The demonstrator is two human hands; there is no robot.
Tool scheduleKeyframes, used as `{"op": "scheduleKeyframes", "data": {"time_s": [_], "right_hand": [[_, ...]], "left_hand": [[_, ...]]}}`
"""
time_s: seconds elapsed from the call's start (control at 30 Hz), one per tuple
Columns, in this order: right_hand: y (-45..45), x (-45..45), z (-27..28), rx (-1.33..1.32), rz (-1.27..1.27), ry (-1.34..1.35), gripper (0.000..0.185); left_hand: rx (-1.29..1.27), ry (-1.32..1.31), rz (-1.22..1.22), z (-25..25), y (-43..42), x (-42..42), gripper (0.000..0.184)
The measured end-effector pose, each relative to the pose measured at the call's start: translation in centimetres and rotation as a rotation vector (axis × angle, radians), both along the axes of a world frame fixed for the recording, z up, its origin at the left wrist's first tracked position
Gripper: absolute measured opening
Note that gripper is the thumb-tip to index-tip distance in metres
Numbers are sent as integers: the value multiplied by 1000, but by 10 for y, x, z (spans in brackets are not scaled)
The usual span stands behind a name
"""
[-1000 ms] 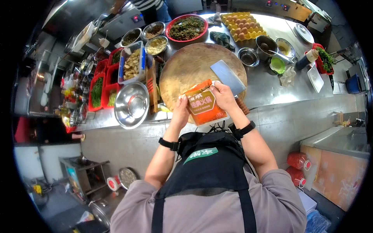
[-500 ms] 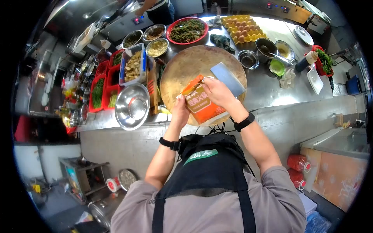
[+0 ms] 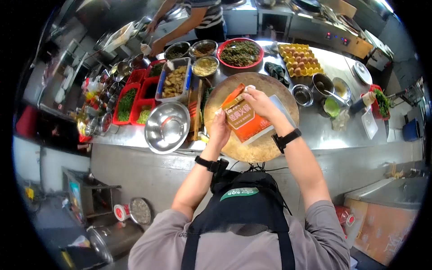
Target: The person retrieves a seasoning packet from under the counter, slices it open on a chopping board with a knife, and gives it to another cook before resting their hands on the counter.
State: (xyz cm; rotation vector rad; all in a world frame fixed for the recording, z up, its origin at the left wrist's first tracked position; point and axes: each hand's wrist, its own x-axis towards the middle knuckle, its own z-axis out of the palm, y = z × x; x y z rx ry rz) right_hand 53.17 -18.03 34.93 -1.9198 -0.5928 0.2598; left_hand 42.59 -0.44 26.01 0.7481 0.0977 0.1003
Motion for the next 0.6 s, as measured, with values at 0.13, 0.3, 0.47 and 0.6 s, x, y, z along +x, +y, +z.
{"op": "scheduleKeyframes", "data": {"time_s": [0.13,0.3,0.47,0.6], "right_hand": [[21,0,-16,229,-202,-71,37],[37,6,-19,200,-207,-4,33],[55,12,-18,85,-246,-59,30],[78,13,-14,156,-206,7,33]], "left_hand": [[-6,-22,55,-2,15,5,34],[-50,59,47,13,28,-1,32],[-139,57,32,26,42,-4,34],[-81,-13,-9,23,63,-4,33]]}}
